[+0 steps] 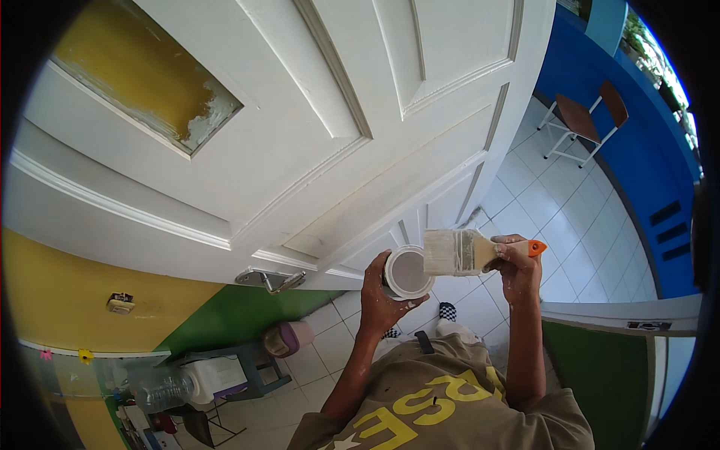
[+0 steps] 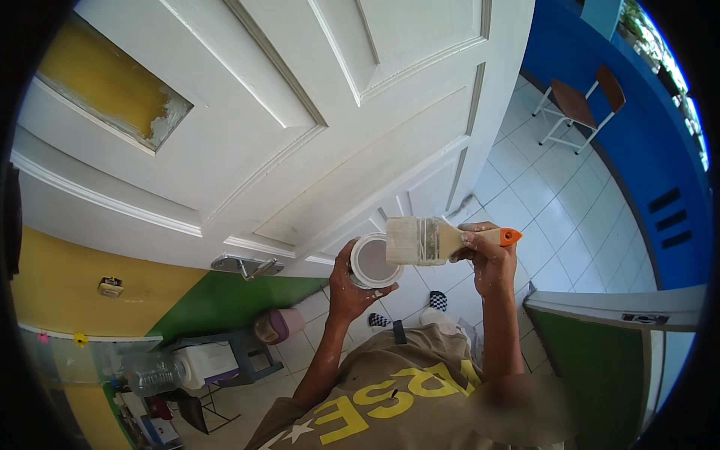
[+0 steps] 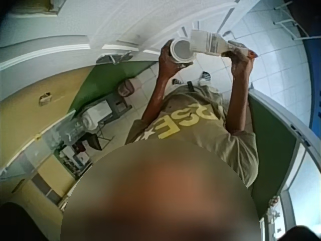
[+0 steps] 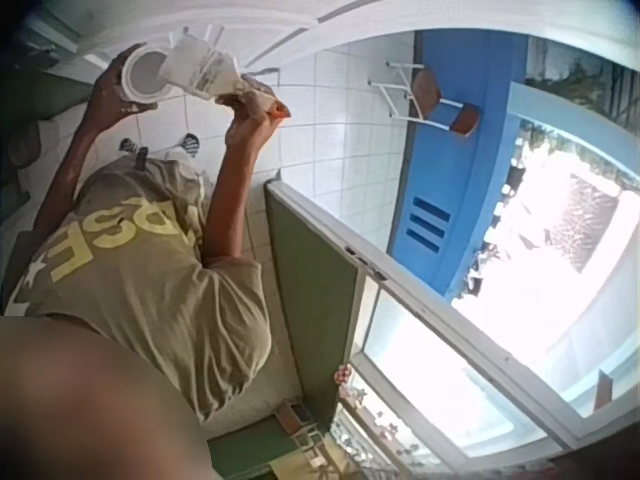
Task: The person paints a white wooden door with white paint using a paint brush.
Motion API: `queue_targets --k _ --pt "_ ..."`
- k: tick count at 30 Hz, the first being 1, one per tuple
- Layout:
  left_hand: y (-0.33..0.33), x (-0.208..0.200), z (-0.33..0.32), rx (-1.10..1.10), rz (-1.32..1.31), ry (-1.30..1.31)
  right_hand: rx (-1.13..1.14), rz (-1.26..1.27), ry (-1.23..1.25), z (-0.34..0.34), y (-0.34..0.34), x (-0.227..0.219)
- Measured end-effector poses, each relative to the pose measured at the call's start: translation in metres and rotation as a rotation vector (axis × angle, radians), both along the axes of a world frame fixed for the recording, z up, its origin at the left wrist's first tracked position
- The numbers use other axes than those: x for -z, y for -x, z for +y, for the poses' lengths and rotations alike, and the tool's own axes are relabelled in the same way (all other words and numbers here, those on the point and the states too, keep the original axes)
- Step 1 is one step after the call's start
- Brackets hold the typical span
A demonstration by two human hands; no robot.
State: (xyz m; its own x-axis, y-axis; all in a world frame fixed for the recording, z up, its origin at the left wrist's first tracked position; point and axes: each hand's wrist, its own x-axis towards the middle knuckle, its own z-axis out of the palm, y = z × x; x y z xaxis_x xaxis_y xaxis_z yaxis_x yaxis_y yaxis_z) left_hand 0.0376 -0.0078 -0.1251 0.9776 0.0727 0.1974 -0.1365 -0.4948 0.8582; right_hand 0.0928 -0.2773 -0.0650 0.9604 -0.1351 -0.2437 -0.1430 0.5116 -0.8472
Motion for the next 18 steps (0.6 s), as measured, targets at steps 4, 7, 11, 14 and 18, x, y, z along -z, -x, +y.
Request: queue_targets --k 4,7,11,14,18 --pt "0.009 0.005 0.005 0.064 0.158 0.329 0.208 -0.160 -0.205 -0.010 -0.024 0.010" --pt "0.019 0.002 0.019 0.110 0.163 0.332 0.390 -0.309 -0.070 0.000 -0.061 0.008" --pt "0.037 0.003 0.045 0.169 0.195 0.327 0.693 -0.502 0.209 0.043 -0.104 0.002" --pt "0.050 -0.002 0.055 0.158 0.233 0.262 0.787 -0.592 0.581 0.090 -0.108 0.012" --pt "0.063 0.006 0.070 0.051 0.273 0.259 0.626 -0.827 0.739 0.157 -0.054 0.013"
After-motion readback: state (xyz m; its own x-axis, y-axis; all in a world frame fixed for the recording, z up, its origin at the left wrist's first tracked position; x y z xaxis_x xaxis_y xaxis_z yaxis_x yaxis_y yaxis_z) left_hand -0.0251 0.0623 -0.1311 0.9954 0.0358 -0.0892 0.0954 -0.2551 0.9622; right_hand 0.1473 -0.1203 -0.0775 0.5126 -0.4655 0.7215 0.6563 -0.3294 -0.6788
